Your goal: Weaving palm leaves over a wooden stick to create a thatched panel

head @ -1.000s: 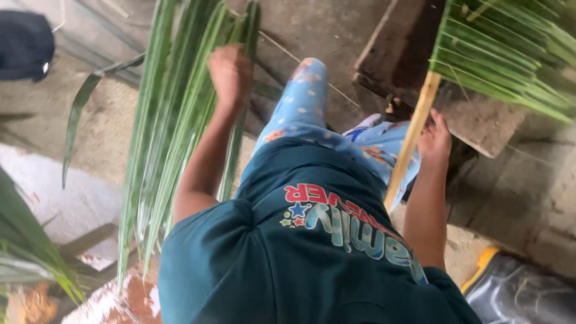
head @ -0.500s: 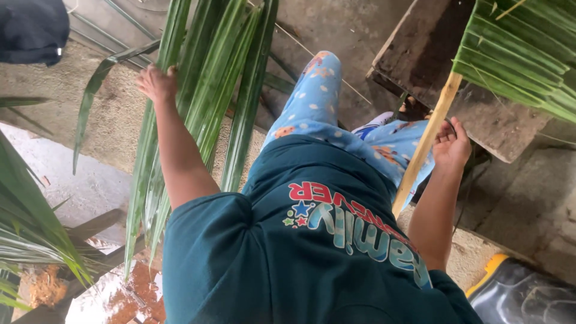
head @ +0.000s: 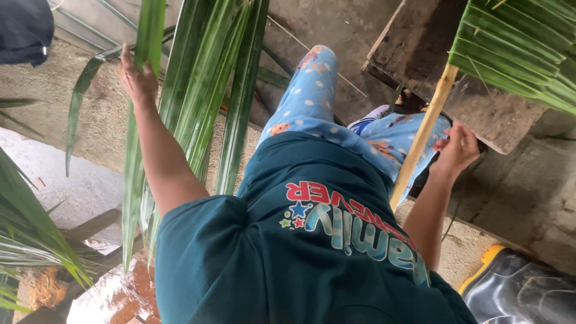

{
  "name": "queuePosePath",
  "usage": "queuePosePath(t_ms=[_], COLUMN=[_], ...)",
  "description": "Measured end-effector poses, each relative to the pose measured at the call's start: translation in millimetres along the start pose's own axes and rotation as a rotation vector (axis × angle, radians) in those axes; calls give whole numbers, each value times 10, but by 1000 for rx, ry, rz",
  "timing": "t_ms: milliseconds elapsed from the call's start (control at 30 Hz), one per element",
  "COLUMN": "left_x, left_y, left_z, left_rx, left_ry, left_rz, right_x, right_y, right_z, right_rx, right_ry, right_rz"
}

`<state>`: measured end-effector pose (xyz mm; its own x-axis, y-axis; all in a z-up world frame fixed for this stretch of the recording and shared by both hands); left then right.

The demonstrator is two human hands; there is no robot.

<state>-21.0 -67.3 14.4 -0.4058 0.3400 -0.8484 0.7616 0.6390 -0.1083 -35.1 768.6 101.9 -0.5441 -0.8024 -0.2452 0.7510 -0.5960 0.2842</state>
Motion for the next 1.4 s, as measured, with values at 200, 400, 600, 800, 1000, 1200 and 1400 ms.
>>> queuePosePath(t_ms=[200, 400, 600, 800, 1000, 1200, 1400], left_x=[-68, -510, -58, 677, 627, 586, 633], left_y=[-59, -185, 1017, 2043, 1639, 1368, 1415], left_z=[-138, -1398, -3028, -3256, -2733, -1546, -1228], left_rx=[152, 336, 281, 600, 329, 242, 119], left_ry=[-146, -222, -36, 334, 195, -682, -686], left_rz=[-188, -113, 459, 684, 660, 448, 564], right_x=[16, 625, 1878, 2329, 2222, 2188, 2170], right_y=[20, 502, 908, 1310, 1118, 948, 998], right_z=[78, 427, 451, 667, 497, 97, 156], right_rx=[-432, -732, -78, 388, 445, 596, 627], right_ry=[109, 216, -129, -720, -613, -648, -646], right_rz=[-65, 221, 981, 1098, 927, 903, 891])
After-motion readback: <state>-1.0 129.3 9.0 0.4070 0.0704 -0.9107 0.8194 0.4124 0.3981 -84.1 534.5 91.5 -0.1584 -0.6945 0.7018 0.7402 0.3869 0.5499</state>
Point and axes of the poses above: each hand's wrist, its own y-axis away from the middle knuckle, its own x-axis out of the palm, z = x × y, the point moved 6 cm from there along -y, towards the middle knuckle, and after that the axes turned 4 degrees about z, right-handed, at the moved point
